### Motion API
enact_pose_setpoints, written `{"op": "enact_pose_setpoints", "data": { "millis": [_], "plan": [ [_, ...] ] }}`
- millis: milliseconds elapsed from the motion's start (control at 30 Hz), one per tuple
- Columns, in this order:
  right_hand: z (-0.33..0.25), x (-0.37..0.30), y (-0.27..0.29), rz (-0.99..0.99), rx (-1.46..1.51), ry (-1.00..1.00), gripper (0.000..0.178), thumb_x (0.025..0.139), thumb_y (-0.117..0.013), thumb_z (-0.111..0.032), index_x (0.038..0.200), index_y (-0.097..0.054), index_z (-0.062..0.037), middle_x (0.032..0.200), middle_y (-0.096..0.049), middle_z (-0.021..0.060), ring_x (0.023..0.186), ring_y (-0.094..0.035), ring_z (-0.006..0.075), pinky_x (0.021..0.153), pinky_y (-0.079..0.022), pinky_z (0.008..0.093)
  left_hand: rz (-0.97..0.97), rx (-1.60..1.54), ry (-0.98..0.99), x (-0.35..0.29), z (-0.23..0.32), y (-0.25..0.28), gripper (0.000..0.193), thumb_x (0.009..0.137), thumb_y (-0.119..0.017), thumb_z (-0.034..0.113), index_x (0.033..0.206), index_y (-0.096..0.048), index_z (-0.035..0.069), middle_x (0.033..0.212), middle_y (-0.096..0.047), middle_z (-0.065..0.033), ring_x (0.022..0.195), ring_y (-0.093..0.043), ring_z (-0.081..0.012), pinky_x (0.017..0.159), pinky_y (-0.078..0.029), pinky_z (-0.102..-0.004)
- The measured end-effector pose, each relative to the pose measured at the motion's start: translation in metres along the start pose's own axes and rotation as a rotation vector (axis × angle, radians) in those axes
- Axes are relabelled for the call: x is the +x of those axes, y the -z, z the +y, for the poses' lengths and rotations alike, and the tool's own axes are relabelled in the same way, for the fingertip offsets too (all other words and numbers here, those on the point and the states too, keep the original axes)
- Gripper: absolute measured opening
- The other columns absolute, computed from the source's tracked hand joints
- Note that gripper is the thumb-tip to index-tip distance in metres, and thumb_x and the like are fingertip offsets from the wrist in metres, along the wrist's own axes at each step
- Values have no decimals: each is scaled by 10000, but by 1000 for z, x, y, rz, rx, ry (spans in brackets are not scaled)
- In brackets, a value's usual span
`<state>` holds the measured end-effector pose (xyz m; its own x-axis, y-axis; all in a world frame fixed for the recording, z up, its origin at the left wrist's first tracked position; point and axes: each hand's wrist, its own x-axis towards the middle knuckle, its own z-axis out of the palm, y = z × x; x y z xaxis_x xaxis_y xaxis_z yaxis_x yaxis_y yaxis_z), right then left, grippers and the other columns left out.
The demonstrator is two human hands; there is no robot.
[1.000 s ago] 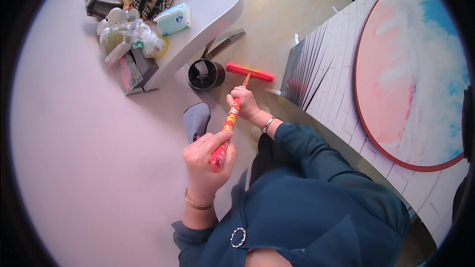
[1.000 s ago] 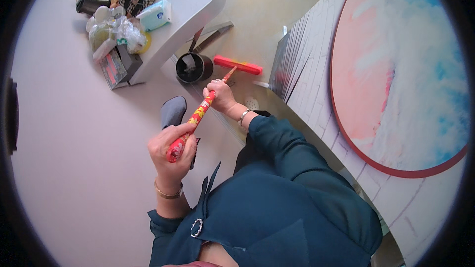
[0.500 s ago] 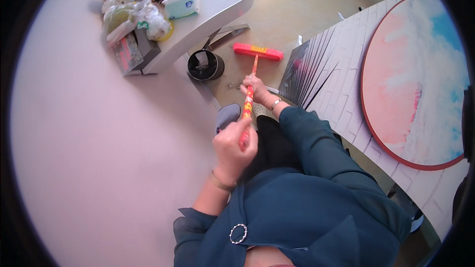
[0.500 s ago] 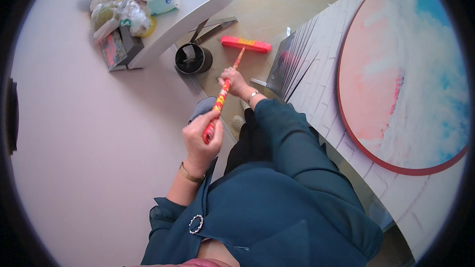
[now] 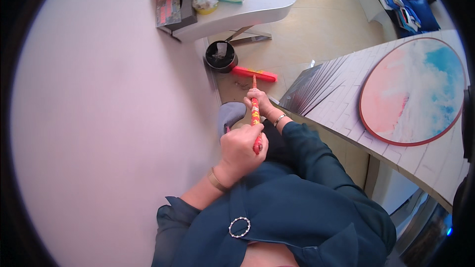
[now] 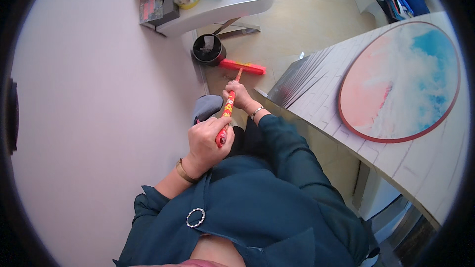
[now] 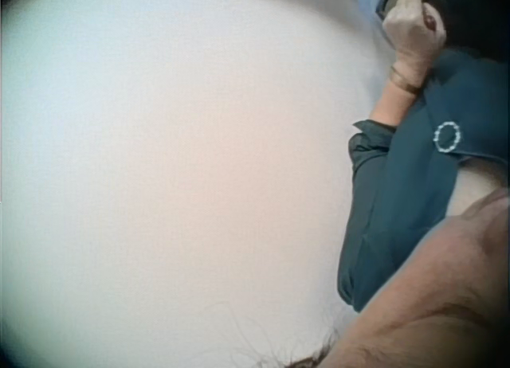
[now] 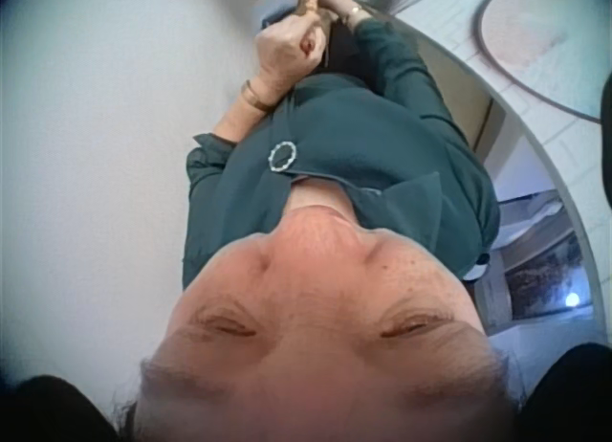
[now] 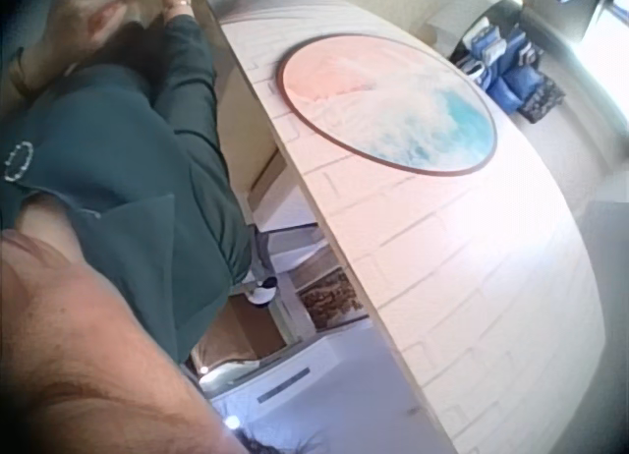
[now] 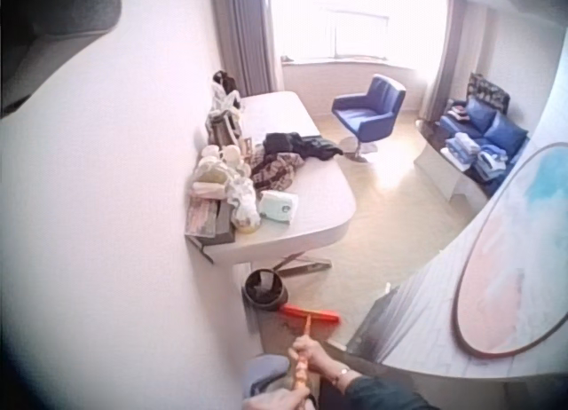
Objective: The person sweeps a tiled floor using a red broom with a patterned handle. They move around furniture and collect debris into a pile, then transfer the debris into a dustpan held in the other hand.
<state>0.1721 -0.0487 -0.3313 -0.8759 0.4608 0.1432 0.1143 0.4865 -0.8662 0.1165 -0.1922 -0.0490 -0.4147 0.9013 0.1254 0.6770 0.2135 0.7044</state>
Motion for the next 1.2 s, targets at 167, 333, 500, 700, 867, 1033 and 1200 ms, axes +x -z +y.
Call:
{"op": "enact_pose_setpoints", "data": {
  "millis": [167, 333, 500, 700, 867, 1033, 1200],
  "plan": [
    [-5, -2, -24, -178, 28, 33, 171, 746, -680, -134, 627, -565, -93, 712, -575, 93, 770, -581, 318, 708, -492, 421, 115, 9, 142, -23, -3, 5, 153, 778, -702, 64, 920, -696, 8, 760, -682, -147, 630, -654, -296, 580, -513, -370],
    [-18, -6, -22, -222, 26, 127, 144, 718, -683, -107, 637, -564, -103, 714, -566, 89, 759, -567, 322, 686, -489, 416, 213, -23, 260, -46, 16, 5, 168, 761, -716, 9, 928, -704, -3, 728, -657, -154, 600, -626, -294, 564, -496, -352],
    [-14, -4, -37, -134, 49, 194, 211, 732, -690, -53, 631, -505, -57, 692, -531, 115, 700, -551, 331, 648, -480, 407, 270, 7, 274, -67, 9, -14, 174, 759, -715, 26, 932, -701, 12, 663, -590, -125, 548, -573, -281, 524, -457, -363],
    [-13, -40, -70, -301, 91, 189, 213, 733, -676, -44, 618, -497, -54, 682, -522, 117, 696, -547, 333, 646, -476, 415, 398, -4, 402, -113, 10, -34, 189, 757, -704, 24, 946, -704, 28, 667, -593, -110, 553, -578, -272, 516, -452, -360],
    [-35, -64, -64, -337, 109, 184, 197, 719, -690, -46, 624, -517, -43, 671, -522, 122, 693, -551, 339, 653, -469, 419, 380, -33, 541, -139, 43, -27, 185, 755, -703, 49, 939, -698, 41, 671, -587, -95, 551, -582, -277, 511, -455, -364],
    [-23, -56, -58, -311, 87, 236, 195, 651, -700, -47, 601, -514, -80, 680, -542, 108, 724, -549, 339, 662, -456, 432, 477, -110, 553, -152, 41, -43, 183, 774, -707, 67, 957, -703, 62, 704, -600, -101, 587, -598, -282, 533, -468, -367],
    [10, -88, -68, -341, 14, 271, 184, 662, -698, -55, 605, -526, -83, 690, -547, 96, 731, -552, 336, 672, -460, 424, 533, -152, 664, -173, 44, -93, 180, 791, -708, 95, 968, -705, 59, 723, -612, -107, 606, -602, -292, 549, -471, -386]
  ]
}}
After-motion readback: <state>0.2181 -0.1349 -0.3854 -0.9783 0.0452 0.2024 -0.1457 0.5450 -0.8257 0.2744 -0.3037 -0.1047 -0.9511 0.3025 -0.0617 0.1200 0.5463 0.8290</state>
